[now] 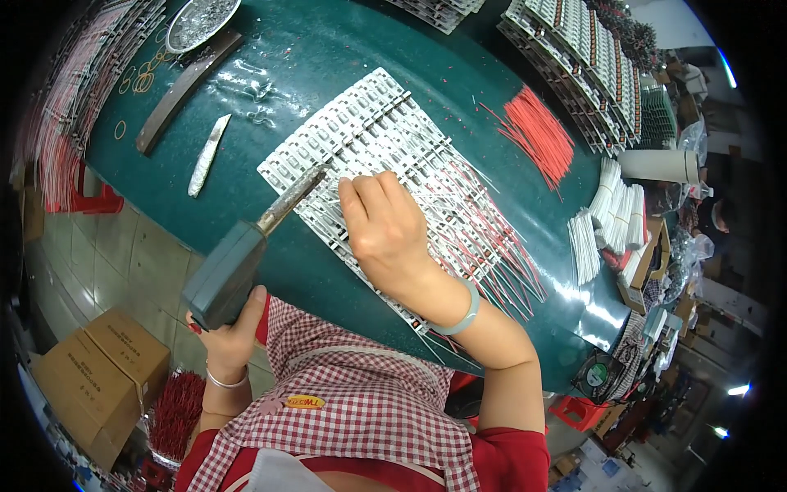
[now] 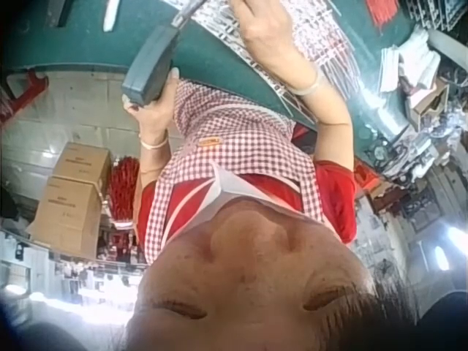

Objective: The person solders individual red wires onto a large panel of circuit strips using a soldering iron.

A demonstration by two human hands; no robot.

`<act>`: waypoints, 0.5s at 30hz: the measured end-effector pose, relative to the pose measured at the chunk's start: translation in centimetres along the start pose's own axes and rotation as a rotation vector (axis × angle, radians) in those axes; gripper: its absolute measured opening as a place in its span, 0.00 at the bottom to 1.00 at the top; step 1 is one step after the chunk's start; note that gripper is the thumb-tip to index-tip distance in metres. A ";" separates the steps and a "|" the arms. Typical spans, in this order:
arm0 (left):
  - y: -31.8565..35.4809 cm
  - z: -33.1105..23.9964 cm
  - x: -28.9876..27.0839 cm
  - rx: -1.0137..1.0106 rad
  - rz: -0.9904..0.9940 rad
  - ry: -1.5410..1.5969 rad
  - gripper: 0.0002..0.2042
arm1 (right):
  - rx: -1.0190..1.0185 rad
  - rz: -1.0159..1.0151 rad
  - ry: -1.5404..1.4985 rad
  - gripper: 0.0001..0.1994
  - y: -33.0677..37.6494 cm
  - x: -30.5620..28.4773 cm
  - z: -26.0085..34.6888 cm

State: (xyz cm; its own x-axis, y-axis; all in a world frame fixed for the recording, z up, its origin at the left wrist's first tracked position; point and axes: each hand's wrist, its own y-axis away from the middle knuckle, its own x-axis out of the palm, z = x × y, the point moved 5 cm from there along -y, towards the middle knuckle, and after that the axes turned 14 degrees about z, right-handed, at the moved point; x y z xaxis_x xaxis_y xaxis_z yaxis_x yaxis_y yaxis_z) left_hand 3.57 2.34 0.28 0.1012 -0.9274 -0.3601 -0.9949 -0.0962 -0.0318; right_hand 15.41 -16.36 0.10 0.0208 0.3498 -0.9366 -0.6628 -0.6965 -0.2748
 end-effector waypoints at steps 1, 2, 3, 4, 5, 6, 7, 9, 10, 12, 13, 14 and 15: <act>0.0 0.0 0.0 0.017 0.000 -0.008 0.10 | -0.001 0.007 -0.010 0.17 0.0 0.1 0.0; 0.1 0.1 0.0 0.017 0.000 -0.008 0.10 | -0.002 0.007 -0.010 0.17 0.1 0.3 0.0; 0.1 0.2 0.1 0.020 0.001 0.013 0.10 | 0.003 0.013 -0.006 0.17 0.1 0.4 0.0; 0.1 0.3 0.1 0.024 0.002 0.035 0.10 | 0.008 0.019 -0.001 0.17 0.1 0.5 -0.1; 0.0 0.2 0.0 0.024 0.001 0.035 0.10 | 0.008 0.020 -0.001 0.17 0.1 0.5 0.0; -0.1 0.1 0.1 0.007 0.027 0.035 0.10 | 0.011 0.026 0.003 0.16 0.1 0.6 -0.1; -0.2 0.2 0.2 -0.009 0.053 0.035 0.10 | 0.015 0.033 0.006 0.16 0.1 0.6 -0.1; -0.3 0.2 0.3 -0.022 0.062 0.046 0.09 | 0.018 0.033 0.007 0.16 0.0 0.6 0.0; -0.4 0.3 0.4 -0.034 0.071 0.056 0.09 | 0.021 0.034 0.008 0.16 0.0 0.6 0.0; -0.3 0.4 0.4 -0.040 0.069 0.068 0.09 | 0.021 0.038 0.012 0.16 -0.1 0.6 0.1; -0.3 0.4 0.4 -0.045 0.067 0.080 0.09 | 0.021 0.042 0.016 0.15 -0.1 0.6 0.1; -0.3 0.4 0.4 -0.045 0.067 0.080 0.09 | 0.022 0.042 0.017 0.15 -0.1 0.6 0.1; -0.3 0.3 0.3 -0.037 0.077 0.046 0.09 | 0.028 0.047 0.020 0.15 -0.1 0.6 0.1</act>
State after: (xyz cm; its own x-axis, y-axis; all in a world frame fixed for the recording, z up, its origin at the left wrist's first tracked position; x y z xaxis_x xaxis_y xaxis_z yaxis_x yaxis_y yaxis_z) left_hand 3.95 2.16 -0.12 0.0254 -0.9480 -0.3173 -0.9989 -0.0366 0.0293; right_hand 15.37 -16.01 -0.41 0.0041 0.3040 -0.9527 -0.6842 -0.6939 -0.2244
